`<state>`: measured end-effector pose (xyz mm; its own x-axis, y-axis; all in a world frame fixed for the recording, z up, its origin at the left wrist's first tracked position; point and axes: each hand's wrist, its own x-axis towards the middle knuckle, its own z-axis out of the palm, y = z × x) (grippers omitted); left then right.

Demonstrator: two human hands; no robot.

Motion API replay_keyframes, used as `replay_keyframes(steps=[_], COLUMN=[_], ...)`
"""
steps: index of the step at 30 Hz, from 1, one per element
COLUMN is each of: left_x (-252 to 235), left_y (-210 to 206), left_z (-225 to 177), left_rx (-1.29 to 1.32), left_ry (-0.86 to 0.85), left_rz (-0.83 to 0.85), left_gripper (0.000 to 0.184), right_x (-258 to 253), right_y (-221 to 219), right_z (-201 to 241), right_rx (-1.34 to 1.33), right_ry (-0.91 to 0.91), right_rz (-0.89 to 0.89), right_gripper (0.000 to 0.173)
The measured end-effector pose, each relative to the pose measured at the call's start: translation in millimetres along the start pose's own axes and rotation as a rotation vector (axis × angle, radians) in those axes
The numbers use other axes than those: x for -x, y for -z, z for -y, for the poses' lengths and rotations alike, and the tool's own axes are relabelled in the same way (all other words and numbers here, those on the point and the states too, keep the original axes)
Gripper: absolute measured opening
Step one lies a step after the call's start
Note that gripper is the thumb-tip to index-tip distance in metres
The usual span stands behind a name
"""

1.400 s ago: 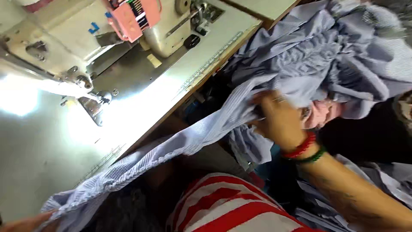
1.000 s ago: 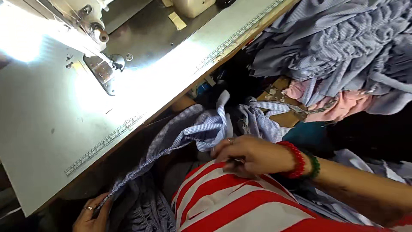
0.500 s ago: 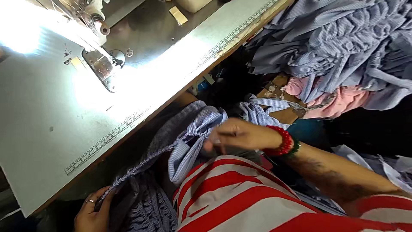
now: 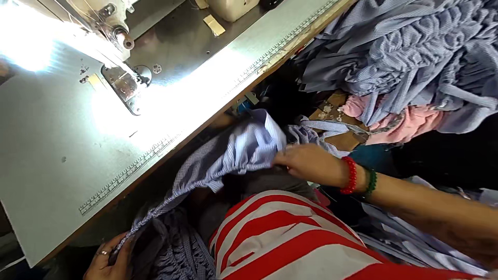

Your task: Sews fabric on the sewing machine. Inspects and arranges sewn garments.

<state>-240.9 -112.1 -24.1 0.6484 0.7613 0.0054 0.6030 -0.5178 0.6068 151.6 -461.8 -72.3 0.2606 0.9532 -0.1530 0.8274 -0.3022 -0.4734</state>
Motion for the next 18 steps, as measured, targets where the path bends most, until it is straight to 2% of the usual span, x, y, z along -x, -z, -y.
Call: replay_keyframes(steps=[1,2,6,8,12,15,18], left_x=[0.4,0.3,1.1,-1.6,-4.1,-4.3,-4.2], left_y=[-0.8,-2.3,-5.1,-4.9,-5.5,-5.8,-5.5], left_z=[0.9,1.8,-1.4,-3.9,-6.8,-7.8,-7.7], left_rx=[0.001,-0.001,-0.042,-0.049,-0.050,-0.040,-0.020], left_ry=[0.007,0.014,0.049,0.055,0.066,0.069,0.057], left_rz=[0.011,0.021,0.056,0.058,0.054,0.043,0.032], left_gripper=[0.020,0.020,0.021,0.021,0.020,0.020,0.020], right_x=[5.4,8.1,-0.6,-10.6,-33.9,-59.2,-74.1], right_y=[-6.3,-9.0,-3.0,-6.4,-28.8,-27.8,-17.5], right_z=[-1.4,-1.7,1.8,2.3,-2.4,-3.0,5.4], right_rx=[-0.063,-0.110,-0.236,-0.217,-0.036,0.036,0.091], right_ry=[-0.053,-0.100,-0.249,-0.245,0.006,0.128,0.151], right_rz=[0.140,0.189,0.190,0.187,-0.068,-0.015,0.113], right_gripper=[0.035,0.040,0.054,0.059,0.037,0.022,0.016])
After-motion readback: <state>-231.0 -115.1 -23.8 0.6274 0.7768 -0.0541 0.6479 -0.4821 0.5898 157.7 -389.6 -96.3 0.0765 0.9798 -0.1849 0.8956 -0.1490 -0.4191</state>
